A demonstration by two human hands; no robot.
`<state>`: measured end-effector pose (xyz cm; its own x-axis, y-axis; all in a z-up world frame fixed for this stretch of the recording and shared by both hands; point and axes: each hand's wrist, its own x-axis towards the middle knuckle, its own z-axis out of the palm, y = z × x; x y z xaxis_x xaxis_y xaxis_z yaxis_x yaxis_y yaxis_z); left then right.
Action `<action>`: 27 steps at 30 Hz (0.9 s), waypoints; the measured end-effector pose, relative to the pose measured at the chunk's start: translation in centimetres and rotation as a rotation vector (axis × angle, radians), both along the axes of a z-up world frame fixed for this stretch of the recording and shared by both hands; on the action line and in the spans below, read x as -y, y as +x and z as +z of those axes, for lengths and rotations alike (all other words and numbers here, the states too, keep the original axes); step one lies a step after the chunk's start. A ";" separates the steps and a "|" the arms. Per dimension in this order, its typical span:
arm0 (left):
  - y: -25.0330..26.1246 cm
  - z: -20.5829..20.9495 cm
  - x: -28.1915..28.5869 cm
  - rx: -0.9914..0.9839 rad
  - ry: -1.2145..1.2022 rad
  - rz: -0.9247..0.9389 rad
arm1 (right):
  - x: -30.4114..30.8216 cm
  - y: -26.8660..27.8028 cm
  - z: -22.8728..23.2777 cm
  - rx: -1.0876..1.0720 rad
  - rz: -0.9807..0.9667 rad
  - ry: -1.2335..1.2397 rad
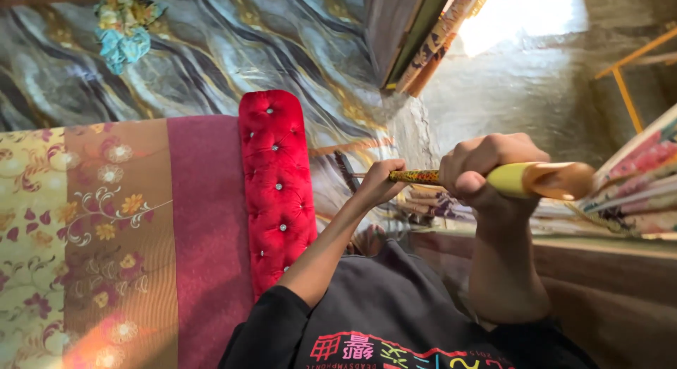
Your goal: Using a long stick to push a cleaning cloth around the floor and across surfaces of furniture.
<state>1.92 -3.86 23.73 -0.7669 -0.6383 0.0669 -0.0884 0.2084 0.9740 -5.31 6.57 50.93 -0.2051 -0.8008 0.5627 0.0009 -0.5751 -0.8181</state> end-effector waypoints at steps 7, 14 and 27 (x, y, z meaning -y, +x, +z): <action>4.5 -15.0 2.7 -0.287 -0.125 0.155 | 8.9 -2.9 -17.0 -0.596 0.032 0.082; 2.0 -20.9 4.6 -0.016 -0.153 0.533 | 10.4 -3.4 -17.9 -0.495 0.147 0.549; 1.6 -6.6 4.5 -0.006 -0.120 0.399 | 10.8 -6.2 -9.5 -0.084 0.358 0.376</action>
